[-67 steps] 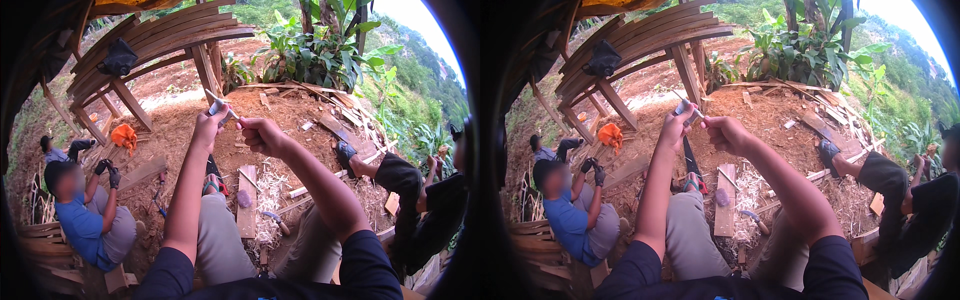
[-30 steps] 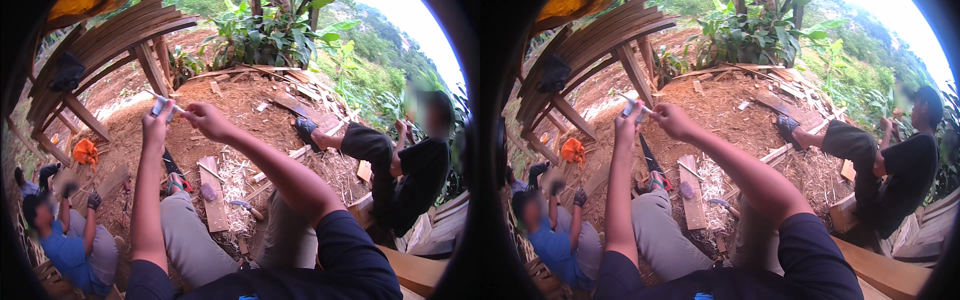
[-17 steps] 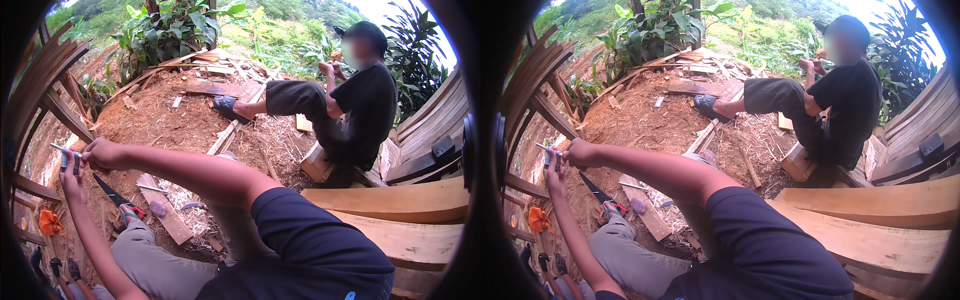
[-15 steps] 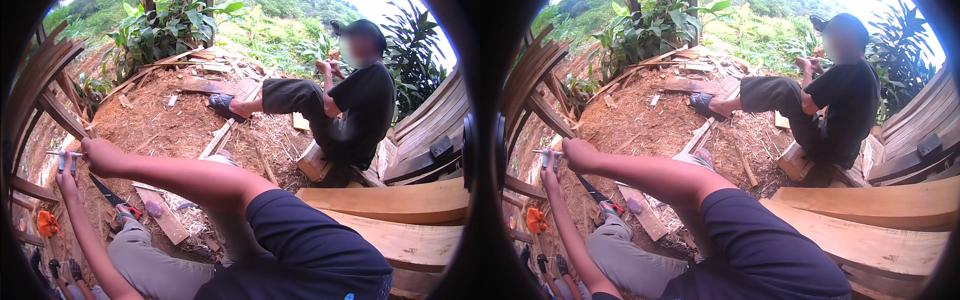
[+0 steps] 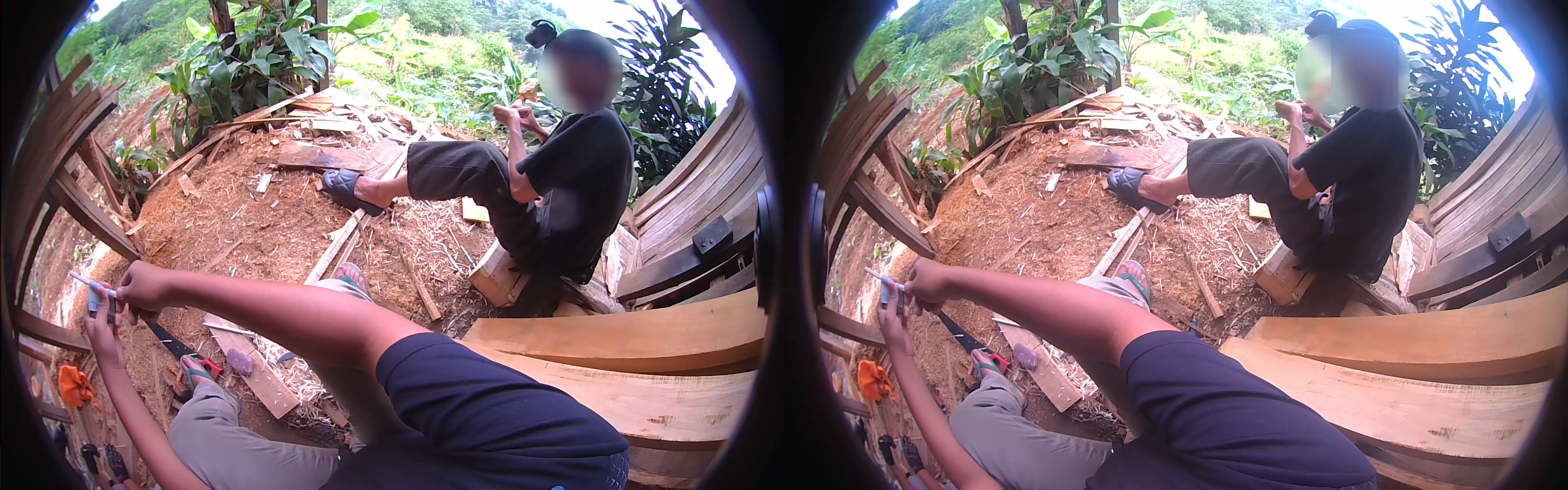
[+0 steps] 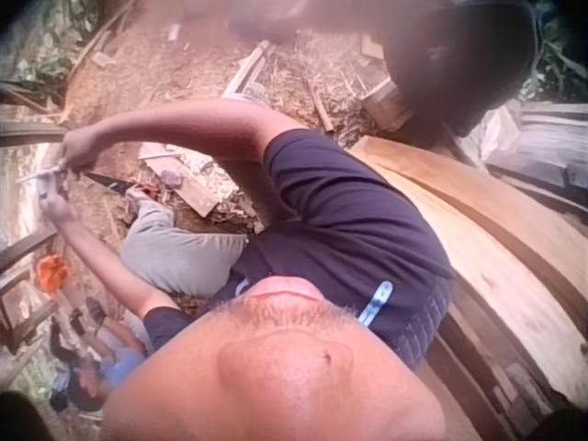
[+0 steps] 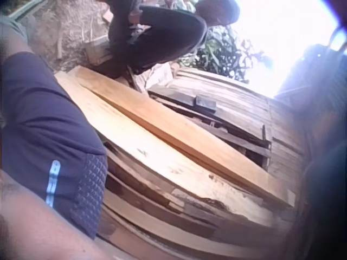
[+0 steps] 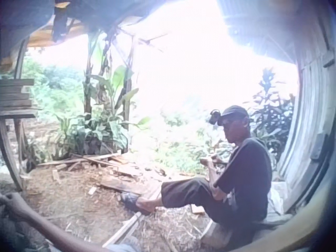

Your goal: The person sits on the ground and uses a sanding block to smooth the surface of a small wooden stick. They hold the stick in one hand and rub the sanding block along its length repeatedly. The person occasionally pauses to inspect the wood before continuing the sanding process.

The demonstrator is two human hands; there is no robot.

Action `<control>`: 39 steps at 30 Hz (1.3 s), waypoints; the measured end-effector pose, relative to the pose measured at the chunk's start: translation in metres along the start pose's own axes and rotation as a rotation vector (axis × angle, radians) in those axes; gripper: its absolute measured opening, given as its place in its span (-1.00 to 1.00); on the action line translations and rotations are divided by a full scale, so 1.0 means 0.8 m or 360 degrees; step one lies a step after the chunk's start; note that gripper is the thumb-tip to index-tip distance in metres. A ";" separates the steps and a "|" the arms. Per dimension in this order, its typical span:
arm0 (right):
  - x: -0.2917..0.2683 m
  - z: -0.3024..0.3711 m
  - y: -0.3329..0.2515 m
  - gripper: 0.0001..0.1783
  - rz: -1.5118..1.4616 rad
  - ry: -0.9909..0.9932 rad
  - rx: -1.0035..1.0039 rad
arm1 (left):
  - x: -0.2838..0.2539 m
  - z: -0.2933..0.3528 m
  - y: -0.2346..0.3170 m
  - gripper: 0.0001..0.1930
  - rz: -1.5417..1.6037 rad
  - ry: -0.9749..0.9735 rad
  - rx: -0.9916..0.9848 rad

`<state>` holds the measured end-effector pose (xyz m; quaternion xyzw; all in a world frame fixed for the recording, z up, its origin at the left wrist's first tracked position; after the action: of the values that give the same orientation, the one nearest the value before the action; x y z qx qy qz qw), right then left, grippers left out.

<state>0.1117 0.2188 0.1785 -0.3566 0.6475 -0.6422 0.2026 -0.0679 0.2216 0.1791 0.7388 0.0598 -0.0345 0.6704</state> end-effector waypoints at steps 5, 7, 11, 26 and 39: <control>0.001 0.018 -0.004 -0.80 0.1187 0.0762 -0.0627 | -0.001 -0.002 -0.006 -0.72 -0.0392 0.0261 -0.0151; -0.001 0.020 -0.007 -0.78 0.1211 0.0827 -0.0580 | 0.010 0.001 -0.003 -0.72 -0.0388 0.0268 -0.0133; -0.015 0.005 0.005 -0.84 0.1220 0.0791 -0.0500 | 0.023 -0.002 0.000 -0.71 -0.0364 0.0268 -0.0093; -0.009 0.009 0.007 -0.90 0.1177 0.1109 -0.0824 | 0.020 -0.008 -0.018 -0.72 -0.0314 0.0423 -0.0124; -0.025 -0.032 0.045 -0.94 0.0760 0.0826 -0.0498 | 0.025 -0.009 -0.014 -0.72 -0.0171 0.0223 -0.0140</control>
<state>0.0993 0.2480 0.1422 -0.0480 0.8323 -0.5393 0.1187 -0.0497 0.2305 0.1661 0.7050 0.1477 -0.0160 0.6935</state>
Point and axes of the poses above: each hand's wrist, its own z-axis away from the middle knuckle, its own x-axis out of the palm, y = z × x, the point moved 5 cm from there along -z, towards the middle knuckle, and after that the axes turned 6 degrees about -y, right-handed, at the moved point
